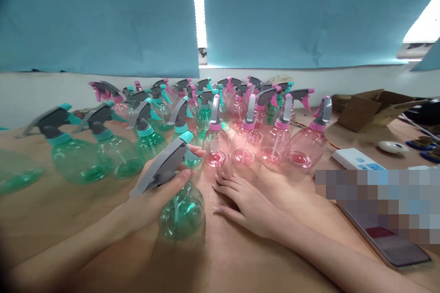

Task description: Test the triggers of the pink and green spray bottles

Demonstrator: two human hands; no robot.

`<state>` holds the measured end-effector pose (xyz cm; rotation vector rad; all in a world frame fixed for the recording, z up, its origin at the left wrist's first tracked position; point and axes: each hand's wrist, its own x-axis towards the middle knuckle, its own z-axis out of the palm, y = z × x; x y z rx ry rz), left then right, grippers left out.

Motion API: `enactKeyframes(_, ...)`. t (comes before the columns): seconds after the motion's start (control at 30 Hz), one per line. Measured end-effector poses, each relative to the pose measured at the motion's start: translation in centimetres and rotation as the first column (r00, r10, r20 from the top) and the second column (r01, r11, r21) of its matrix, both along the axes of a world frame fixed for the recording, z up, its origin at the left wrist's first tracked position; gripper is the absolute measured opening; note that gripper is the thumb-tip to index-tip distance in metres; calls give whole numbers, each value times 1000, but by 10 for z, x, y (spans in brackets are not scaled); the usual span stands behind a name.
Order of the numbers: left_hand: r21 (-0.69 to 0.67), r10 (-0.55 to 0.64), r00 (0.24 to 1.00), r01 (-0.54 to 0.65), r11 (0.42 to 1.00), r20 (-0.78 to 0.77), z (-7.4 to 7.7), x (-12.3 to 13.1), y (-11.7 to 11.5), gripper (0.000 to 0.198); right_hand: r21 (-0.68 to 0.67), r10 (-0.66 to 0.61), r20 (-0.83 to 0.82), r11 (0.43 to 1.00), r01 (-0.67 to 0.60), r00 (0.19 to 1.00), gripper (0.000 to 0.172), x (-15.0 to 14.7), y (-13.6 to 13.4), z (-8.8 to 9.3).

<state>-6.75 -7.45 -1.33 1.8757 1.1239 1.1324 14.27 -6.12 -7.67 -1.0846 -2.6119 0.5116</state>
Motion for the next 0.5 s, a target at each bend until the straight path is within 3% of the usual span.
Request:
enactKeyframes(0.3, 45, -26, 999, 27, 999, -21, 4, -1, 2, 20, 15, -5, -23, 1000, 5, 1000, 51, 3, 2, -13)
enactKeyframes(0.5, 77, -9, 1000, 10, 997, -15, -2, -1, 5, 20, 12, -12, -30, 1000, 13, 999, 50, 3, 1, -14)
